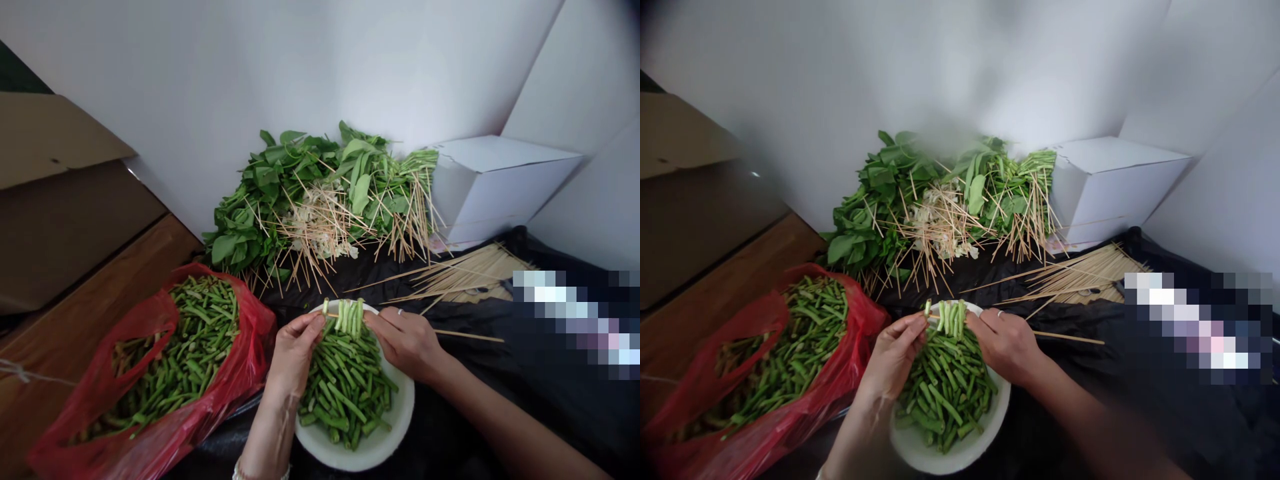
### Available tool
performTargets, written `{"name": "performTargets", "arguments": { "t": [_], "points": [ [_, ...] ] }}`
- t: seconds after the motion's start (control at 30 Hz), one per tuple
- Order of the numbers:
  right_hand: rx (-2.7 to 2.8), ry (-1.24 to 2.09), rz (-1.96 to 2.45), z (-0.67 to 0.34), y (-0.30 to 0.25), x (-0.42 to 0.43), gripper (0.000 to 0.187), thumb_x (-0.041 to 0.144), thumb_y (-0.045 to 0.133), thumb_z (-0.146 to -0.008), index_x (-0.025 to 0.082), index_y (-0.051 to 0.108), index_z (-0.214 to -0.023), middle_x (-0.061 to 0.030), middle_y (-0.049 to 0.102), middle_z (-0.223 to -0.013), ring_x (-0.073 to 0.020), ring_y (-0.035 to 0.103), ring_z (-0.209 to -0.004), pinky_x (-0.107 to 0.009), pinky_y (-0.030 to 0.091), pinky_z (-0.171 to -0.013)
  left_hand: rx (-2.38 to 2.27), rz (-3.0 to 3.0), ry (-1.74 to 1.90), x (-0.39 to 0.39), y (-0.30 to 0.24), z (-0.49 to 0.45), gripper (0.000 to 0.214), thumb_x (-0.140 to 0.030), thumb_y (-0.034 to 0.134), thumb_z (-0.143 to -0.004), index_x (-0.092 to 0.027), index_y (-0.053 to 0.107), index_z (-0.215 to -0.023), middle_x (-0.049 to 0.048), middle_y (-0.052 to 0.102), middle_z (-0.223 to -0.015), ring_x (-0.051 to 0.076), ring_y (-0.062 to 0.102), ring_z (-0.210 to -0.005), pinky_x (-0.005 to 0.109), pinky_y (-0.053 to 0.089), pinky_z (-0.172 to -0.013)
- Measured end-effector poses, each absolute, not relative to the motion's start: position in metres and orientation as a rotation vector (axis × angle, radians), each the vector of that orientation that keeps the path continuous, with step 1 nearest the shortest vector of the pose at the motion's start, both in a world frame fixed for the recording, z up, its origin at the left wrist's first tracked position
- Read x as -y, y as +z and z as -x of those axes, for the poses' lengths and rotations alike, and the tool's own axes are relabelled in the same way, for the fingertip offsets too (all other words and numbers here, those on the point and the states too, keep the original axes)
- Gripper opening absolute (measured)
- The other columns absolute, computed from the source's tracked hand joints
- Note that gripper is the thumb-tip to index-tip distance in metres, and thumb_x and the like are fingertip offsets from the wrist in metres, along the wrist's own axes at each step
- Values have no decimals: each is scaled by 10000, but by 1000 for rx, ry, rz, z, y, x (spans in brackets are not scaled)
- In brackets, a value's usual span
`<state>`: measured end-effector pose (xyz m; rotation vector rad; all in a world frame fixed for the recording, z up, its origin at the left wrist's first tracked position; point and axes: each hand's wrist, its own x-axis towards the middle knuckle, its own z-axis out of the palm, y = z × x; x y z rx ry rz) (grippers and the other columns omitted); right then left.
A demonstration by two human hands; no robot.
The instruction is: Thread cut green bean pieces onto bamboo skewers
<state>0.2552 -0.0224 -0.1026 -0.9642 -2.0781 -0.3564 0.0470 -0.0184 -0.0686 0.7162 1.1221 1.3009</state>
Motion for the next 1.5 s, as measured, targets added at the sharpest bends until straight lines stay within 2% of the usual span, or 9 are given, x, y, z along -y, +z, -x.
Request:
{"name": "performTargets", "arguments": {
  "t": [0.17, 0.33, 0.67, 0.8, 0.97, 1.13, 1.37, 1.5],
  "points": [
    [2088, -325, 964, -255, -103, 22, 239, 63, 449, -890, 131, 645, -1006, -14, 564, -681, -146, 506, -622, -279, 379, -613, -1169, -775, 1252, 19, -67, -46, 279, -304, 902, -546, -138, 790, -740, -2, 699, -621, 38, 512, -532, 135, 428, -533],
    [2107, -287, 958, -255, -103, 22, 229, 87, 441, -907, 138, 649, -989, -18, 574, -692, -141, 516, -626, -272, 383, -617, -1198, -829, 1197, 21, -64, -44, 254, -297, 887, -572, -132, 782, -734, -9, 677, -565, 56, 509, -490, 175, 448, -532],
    [2148, -259, 965, -255, -106, 21, 240, 111, 428, -923, 150, 652, -1000, -12, 574, -686, -130, 521, -622, -261, 393, -612, -1186, -980, 1072, 19, -69, -46, 190, -301, 835, -651, -151, 782, -754, 36, 753, -731, 129, 631, -639, 239, 499, -667],
    [2046, -271, 998, -257, -109, 18, 229, 114, 450, -931, 146, 640, -1054, -21, 602, -723, -125, 554, -664, -247, 412, -647, -1252, -1241, 1100, 13, -70, -34, 191, -319, 765, -733, -178, 791, -859, 64, 765, -874, 182, 661, -791, 283, 496, -759],
    [2016, -278, 1026, -258, -110, 18, 224, 117, 466, -929, 143, 648, -1057, -29, 620, -748, -126, 564, -669, -250, 422, -650, -1446, -1781, 939, 15, -71, -21, 123, -237, 694, -780, -211, 793, -847, 53, 716, -821, 198, 644, -772, 305, 474, -725],
    [2020, -242, 1036, -257, -110, 18, 221, 138, 460, -938, 149, 652, -1049, -34, 628, -765, -123, 565, -673, -247, 425, -645, -1373, -2180, 727, 21, -74, -36, 181, -151, 692, -786, -259, 788, -894, 50, 721, -936, 239, 618, -936, 374, 454, -878],
    [2025, -253, 1047, -257, -110, 18, 244, 128, 455, -927, 151, 660, -1057, -20, 604, -722, -119, 550, -645, -243, 420, -624, -1386, -2499, 504, 27, -71, -53, 182, -141, 672, -809, -252, 787, -897, 77, 721, -860, 273, 577, -906, 412, 444, -836],
    [2008, -261, 1043, -257, -111, 18, 249, 110, 459, -917, 146, 656, -1065, -28, 615, -739, -121, 563, -667, -236, 430, -641, -1366, -2356, 644, 28, -71, -49, 167, -175, 652, -833, -248, 782, -908, 72, 726, -860, 262, 603, -892, 391, 452, -835]
  ]
}}
